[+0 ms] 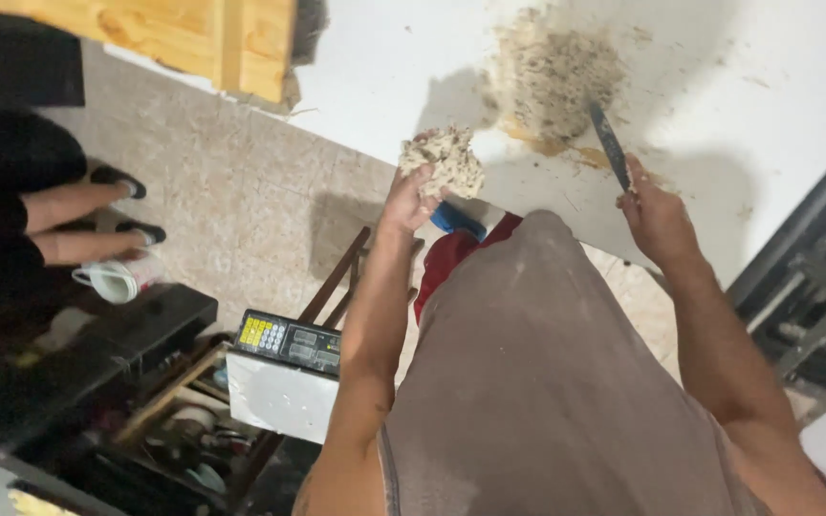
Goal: The person kneads a large mass of dough on a white countertop, then uses a knife to cut off portions. Each portion is placed on a digital scale to check weight, adjusted as needed, and set aside. The process repeats multiple times throughout the clip.
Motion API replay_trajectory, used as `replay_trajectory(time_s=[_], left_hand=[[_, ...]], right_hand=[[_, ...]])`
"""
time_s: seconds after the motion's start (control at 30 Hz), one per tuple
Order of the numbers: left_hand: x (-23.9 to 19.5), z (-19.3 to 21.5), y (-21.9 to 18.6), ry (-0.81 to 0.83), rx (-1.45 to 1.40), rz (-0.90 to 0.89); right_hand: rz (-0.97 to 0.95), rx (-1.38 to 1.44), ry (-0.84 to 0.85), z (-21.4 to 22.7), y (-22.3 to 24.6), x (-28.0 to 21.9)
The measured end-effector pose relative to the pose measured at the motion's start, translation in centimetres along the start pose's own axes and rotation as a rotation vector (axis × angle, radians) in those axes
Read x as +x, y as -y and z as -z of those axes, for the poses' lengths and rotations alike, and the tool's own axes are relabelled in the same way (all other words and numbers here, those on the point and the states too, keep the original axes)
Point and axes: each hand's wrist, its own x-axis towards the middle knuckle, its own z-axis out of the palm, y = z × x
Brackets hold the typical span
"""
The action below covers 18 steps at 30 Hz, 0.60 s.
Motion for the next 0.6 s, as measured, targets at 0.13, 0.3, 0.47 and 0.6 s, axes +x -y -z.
replay_trajectory(time_s=[0.13,0.3,0.47,0.6], left_hand=[[-6.8,9.3,-3.6,0.266,-0.094,-0.292],[-23.0,13.1,-11.4,-0.210,0.402,-0.606],[-37.4,20.8,-10.7,-0.819,1.197,-0.560],[-44.5,24.5,-7.6,-1.091,1.074,-0.387]], right_hand=[[-0.002,0.045,0.101,0.5,2.4,3.1],[0.324,-0.084,0.112,0.0,6.9,5.0],[0.454,-0.152,0.191,0.0,13.2,3.9],[0.635,-0.176,0.239,-2.0,16.6,5.2]])
